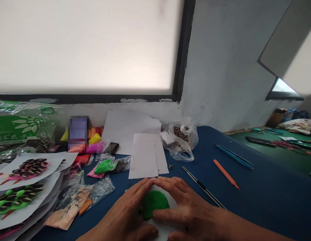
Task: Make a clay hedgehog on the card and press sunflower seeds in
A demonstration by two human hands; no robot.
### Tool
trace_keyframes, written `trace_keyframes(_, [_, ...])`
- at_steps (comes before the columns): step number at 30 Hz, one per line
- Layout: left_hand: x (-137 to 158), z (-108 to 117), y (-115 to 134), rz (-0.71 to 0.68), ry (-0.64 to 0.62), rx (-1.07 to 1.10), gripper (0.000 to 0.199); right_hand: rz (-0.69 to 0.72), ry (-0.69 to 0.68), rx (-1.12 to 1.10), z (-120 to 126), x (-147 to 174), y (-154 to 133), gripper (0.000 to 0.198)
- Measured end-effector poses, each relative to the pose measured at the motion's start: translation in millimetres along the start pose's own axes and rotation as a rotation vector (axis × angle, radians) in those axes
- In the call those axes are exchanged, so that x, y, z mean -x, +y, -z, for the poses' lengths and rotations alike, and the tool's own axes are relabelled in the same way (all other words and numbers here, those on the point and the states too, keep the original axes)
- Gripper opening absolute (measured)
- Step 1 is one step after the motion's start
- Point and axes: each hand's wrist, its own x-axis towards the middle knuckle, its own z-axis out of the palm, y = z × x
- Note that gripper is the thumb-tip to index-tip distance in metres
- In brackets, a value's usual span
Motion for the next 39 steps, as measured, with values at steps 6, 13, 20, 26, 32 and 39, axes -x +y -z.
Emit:
trace_keyframes(6, [-3.0,-13.5,-13.3,0.036,0.032,-0.006,0.101,0.008,-0.014,-0.006,1.2,-0.9,-0.9,0.032])
trace_keyframes(13, [-2.2,1.1,0.3,0.033,-0.015,0.025,0.090,0.006,-0.008,0.031,2.4,-2.8,-1.7,0.036])
trace_keyframes(20, [3.3,1.4,-0.7,0.036,0.016,0.002,0.094,-0.023,0.119,0.004,-2.5,4.6,1.9,0.029])
trace_keyframes(26, [3.6,-1.4,-4.2,0.023,0.034,-0.007,0.088,-0.089,0.181,-0.014,-1.0,9.7,-0.9,0.023])
trace_keyframes(32, [-1.9,0.9,-3.3,-0.082,0.029,-0.044,0.087,-0.106,0.155,-0.006,-4.5,8.0,0.1,0.021])
trace_keyframes(39, [-5.6,0.3,-1.1,-0.047,0.010,-0.052,0.081,-0.351,0.127,-0.124,-9.8,6.8,4.0,0.028])
